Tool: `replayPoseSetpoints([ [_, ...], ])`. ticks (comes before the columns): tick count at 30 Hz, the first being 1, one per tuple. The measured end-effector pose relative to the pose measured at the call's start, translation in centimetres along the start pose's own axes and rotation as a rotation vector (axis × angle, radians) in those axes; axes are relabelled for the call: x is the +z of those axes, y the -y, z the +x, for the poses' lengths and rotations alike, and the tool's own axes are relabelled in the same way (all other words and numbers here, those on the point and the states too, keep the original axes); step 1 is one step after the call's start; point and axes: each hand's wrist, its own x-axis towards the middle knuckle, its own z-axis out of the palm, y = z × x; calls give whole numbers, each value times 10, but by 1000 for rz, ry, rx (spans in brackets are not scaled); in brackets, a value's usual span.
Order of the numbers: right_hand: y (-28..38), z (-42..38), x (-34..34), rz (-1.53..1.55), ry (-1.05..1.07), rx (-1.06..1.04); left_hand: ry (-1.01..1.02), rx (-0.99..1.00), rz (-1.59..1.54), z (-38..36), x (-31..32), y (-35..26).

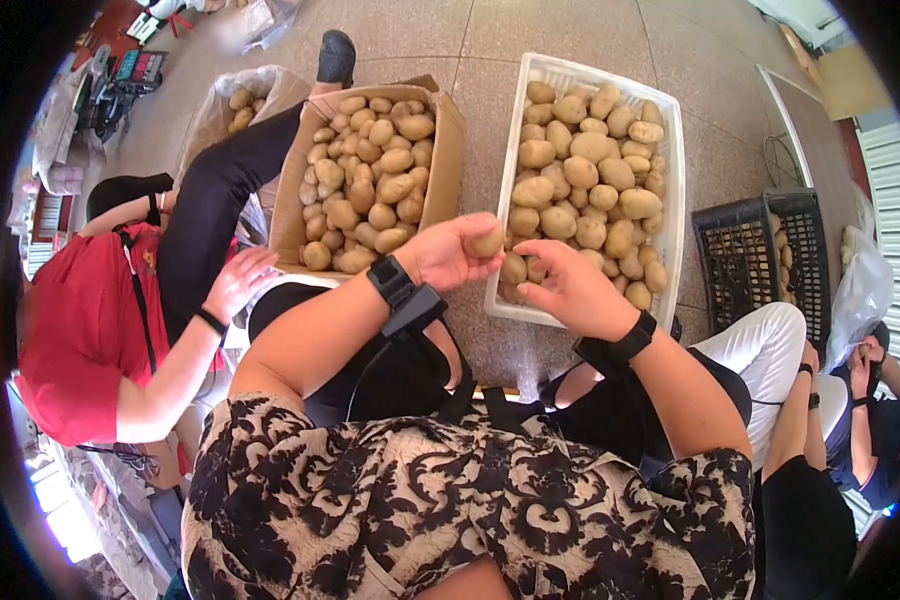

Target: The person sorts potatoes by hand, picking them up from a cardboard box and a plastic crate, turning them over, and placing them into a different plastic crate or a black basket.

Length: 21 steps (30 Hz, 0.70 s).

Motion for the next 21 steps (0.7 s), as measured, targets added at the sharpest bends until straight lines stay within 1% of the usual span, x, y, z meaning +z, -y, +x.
replayPoseSetpoints([
  [1,-2,0,0,-8,-7,8,-79,85,13,0,-2,-2],
  [3,0,0,0,3,-32,25,-108,100,-33,-1,-5,-6],
  [5,2,0,-3,-75,-4,53,-328,169,-32,-4,-7,-11],
  [7,2,0,-5,-115,11,52,-343,183,-24,-3,-17,-15],
  [9,0,-1,-5,-153,26,53,-566,275,-24,-2,-26,-18],
  [11,-1,0,-6,-175,32,62,-603,281,-34,-1,-39,-25],
  [12,-2,0,-7,-175,33,63,-654,321,-51,1,-49,-28],
  [14,-4,-1,-10,-229,47,91,-757,388,-102,-7,-48,-32],
  [15,-8,-2,-11,-229,47,95,-755,384,-102,-10,-50,-34],
  [17,-19,-4,-10,-404,-12,-43,-902,432,-84,-14,-57,-38],
  [18,-23,-5,-11,-404,-14,-37,-977,466,-124,-12,-59,-40],
  [19,-26,-7,-12,-431,-24,-50,-973,463,-121,-9,-73,-39],
  [21,-32,-9,-15,-461,-41,-60,-891,568,-218,4,-128,-33],
])
